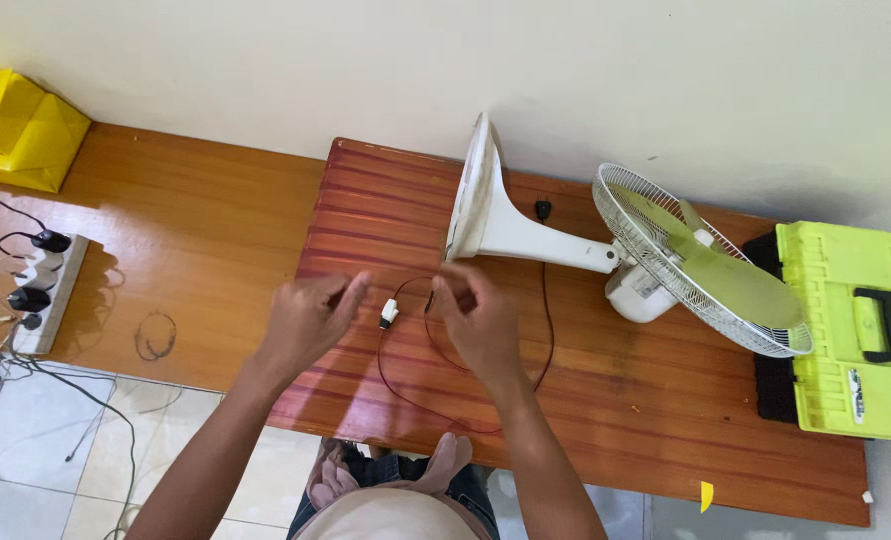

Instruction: The person disassembles a white electric fan on a wooden table. They remove the front grille, fan blades, and motor housing, then open a yellow toolbox and use a screwdriver to remove screws from the fan base.

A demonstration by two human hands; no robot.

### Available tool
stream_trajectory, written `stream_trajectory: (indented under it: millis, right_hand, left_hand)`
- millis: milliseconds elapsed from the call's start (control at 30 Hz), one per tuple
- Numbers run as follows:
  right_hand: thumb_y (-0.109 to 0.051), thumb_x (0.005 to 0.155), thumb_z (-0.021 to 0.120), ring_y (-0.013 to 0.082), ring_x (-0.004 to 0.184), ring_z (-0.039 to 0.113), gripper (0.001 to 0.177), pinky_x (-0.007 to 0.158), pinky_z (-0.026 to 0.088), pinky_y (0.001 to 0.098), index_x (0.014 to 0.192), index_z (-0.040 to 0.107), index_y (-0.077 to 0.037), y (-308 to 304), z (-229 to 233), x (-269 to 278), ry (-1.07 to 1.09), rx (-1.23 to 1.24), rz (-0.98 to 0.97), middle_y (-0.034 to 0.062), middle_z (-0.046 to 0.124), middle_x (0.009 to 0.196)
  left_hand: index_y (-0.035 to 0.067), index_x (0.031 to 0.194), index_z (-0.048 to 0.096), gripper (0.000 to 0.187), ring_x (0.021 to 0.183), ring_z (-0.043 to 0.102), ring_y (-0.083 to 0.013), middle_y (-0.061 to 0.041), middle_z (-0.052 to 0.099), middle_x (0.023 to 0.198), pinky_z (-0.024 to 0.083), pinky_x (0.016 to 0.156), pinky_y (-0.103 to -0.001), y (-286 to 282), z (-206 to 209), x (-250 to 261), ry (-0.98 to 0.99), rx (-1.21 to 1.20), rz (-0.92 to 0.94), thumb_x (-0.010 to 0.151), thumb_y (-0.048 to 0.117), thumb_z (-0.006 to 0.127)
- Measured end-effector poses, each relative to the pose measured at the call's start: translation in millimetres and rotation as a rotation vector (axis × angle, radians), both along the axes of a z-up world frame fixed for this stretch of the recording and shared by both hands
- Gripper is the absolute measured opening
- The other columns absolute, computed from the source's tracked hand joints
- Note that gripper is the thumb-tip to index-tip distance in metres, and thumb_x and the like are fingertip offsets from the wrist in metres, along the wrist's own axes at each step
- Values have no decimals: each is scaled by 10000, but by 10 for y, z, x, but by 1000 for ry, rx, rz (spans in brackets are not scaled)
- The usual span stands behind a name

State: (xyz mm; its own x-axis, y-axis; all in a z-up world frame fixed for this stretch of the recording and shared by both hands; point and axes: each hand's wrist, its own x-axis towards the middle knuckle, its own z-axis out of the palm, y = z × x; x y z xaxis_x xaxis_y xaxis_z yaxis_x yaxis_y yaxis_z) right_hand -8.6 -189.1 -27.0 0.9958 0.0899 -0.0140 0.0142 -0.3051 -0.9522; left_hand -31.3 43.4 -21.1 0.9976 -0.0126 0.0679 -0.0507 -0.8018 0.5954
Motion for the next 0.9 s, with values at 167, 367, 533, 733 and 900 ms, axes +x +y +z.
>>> stream_trajectory:
  millis: [167,367,533,733,900]
  right_hand:
    - [-224,958,694,100,751,675,215,673,566,285,1050,747,-38,-63,-342,-581,136,26,279,71,760,845]
    - [-296,970,703,232,833,696,284,762,559,386,1065,694,-28,-417,-945,-1381,404,-176,780,138,720,1001]
    - [-385,1046,608,297,692,665,399,652,509,410,869,683,-35,-507,-1346,-1560,536,-186,682,158,677,757]
    - [-206,963,697,315,566,612,417,505,438,498,585,602,-58,-338,-1321,-1344,-341,-366,473,121,611,598]
    - [-122,916,704,287,509,573,351,482,428,477,590,578,-86,-494,-1127,-1247,-428,-360,513,87,577,577]
  left_hand:
    - [82,959,776,215,688,779,-225,-92,806,824,594,604,-357,-19,-302,-559,187,-179,-498,942,279,692]
    - [50,1119,671,373,993,691,-354,-202,720,1034,536,889,-474,-103,-747,-1314,754,-231,-630,1050,396,550]
    - [64,961,699,341,820,684,-355,-177,713,831,529,766,-488,-89,-1031,-1521,605,-156,-476,1044,367,565]
    - [94,685,703,316,506,654,-313,-141,668,619,530,522,-448,-193,-1247,-1242,112,50,-594,934,288,700]
    - [73,647,663,316,571,641,-286,-102,666,630,525,550,-430,-127,-1214,-814,-290,8,-724,943,181,697]
